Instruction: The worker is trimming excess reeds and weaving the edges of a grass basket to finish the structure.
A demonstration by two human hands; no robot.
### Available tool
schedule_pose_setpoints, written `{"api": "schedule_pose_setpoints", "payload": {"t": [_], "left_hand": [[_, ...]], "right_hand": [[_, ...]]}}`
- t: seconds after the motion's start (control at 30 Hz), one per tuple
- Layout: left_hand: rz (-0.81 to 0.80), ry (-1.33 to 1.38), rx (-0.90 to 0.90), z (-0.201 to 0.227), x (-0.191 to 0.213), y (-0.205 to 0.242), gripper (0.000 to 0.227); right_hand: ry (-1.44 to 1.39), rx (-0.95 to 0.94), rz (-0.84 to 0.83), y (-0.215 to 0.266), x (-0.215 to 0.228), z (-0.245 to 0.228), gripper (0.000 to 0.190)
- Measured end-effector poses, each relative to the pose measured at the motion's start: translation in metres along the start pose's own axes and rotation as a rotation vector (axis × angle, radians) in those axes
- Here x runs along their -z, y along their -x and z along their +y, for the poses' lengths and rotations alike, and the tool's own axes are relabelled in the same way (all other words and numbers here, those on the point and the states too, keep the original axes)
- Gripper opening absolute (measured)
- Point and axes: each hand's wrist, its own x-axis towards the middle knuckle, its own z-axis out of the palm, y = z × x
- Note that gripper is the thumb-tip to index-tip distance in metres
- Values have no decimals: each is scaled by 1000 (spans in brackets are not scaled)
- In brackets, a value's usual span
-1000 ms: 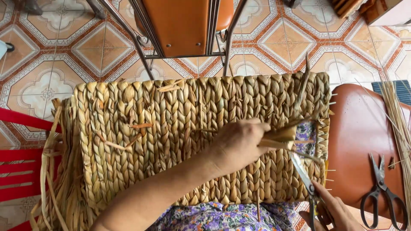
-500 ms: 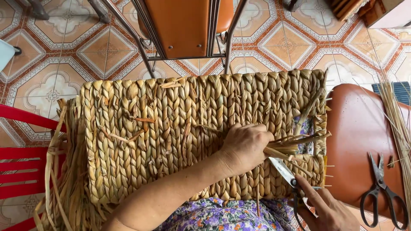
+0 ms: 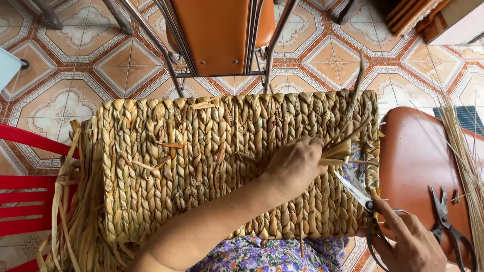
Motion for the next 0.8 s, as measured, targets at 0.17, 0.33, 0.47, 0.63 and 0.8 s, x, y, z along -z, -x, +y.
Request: {"api": "schedule_pose_setpoints", "payload": {"t": [0.17, 0.33, 0.47, 0.63, 0.8], "left_hand": [[-18, -152, -31, -13, -20, -8, 25], [-105, -72, 34, -24, -17, -19, 26], [-113, -55, 43, -26, -15, -21, 29], [-99, -37, 63, -33, -20, -21, 30], [-38, 17, 33, -39, -24, -18, 28]], "right_hand": [[167, -70, -78, -13, 20, -19, 95], [213, -20, -4, -29, 24, -26, 97], [228, 15, -36, -41, 28, -39, 89], [149, 5, -90, -43, 31, -49, 85], [38, -8, -49, -40, 25, -47, 79]]}}
